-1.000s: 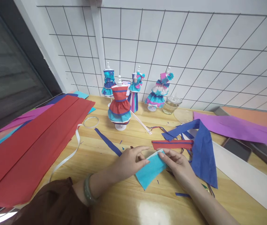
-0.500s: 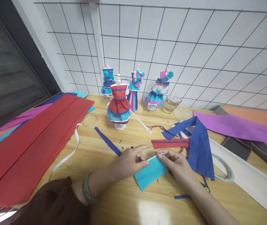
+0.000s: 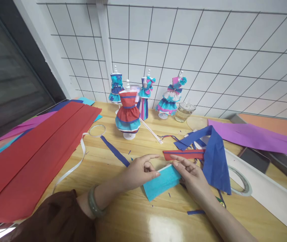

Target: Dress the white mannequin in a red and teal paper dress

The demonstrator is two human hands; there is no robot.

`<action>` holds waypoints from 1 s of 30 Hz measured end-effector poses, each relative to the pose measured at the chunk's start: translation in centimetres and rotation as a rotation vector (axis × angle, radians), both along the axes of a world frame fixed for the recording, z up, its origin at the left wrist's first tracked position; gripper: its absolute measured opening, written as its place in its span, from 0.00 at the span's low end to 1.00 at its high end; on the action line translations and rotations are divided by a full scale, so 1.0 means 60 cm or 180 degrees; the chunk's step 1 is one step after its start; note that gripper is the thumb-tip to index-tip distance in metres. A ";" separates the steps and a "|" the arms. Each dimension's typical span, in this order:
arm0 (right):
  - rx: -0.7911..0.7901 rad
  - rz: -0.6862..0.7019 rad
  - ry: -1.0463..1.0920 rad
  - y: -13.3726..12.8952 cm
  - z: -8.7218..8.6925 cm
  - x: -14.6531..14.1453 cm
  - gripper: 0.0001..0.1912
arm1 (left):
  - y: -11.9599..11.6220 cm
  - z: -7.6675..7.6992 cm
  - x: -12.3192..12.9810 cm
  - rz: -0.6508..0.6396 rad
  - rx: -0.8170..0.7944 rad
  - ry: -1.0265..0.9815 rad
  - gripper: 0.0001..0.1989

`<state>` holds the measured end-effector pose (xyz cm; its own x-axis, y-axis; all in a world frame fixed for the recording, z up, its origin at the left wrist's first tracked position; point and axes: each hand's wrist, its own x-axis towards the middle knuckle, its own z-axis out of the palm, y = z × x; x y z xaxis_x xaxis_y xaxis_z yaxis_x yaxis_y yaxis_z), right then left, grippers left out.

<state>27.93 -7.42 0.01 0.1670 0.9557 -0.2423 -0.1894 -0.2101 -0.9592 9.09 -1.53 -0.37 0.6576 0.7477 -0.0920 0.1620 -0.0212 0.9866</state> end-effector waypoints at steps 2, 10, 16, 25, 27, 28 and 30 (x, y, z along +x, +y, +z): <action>0.0112 0.0166 0.0050 0.000 -0.001 -0.004 0.28 | -0.001 0.004 0.001 0.0034 -0.0027 0.0023 0.32; 0.0190 0.0169 -0.0315 -0.001 -0.010 -0.011 0.39 | -0.002 0.001 0.000 -0.0063 -0.0105 0.0018 0.32; 0.0051 0.0111 -0.0157 -0.001 -0.002 -0.004 0.39 | 0.001 -0.004 -0.004 -0.0078 -0.0330 -0.0119 0.31; 0.0025 -0.0121 -0.0013 0.003 0.005 0.000 0.36 | 0.012 0.000 -0.016 0.0054 -0.0676 -0.0371 0.34; 0.0050 -0.0151 -0.0028 0.003 0.003 0.002 0.34 | 0.014 0.004 -0.018 0.0150 -0.0652 -0.0372 0.34; 0.0063 -0.0164 -0.0044 0.002 0.001 0.003 0.33 | 0.015 0.005 -0.018 0.0206 -0.0641 -0.0377 0.34; 0.0096 -0.0190 -0.0112 0.001 -0.002 0.005 0.31 | 0.018 0.005 -0.020 0.0325 -0.0622 -0.0409 0.33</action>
<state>28.23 -7.37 -0.09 0.2317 0.9506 -0.2067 -0.1668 -0.1705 -0.9711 7.92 -0.44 -0.07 0.5952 0.7871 -0.1619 0.0266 0.1821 0.9829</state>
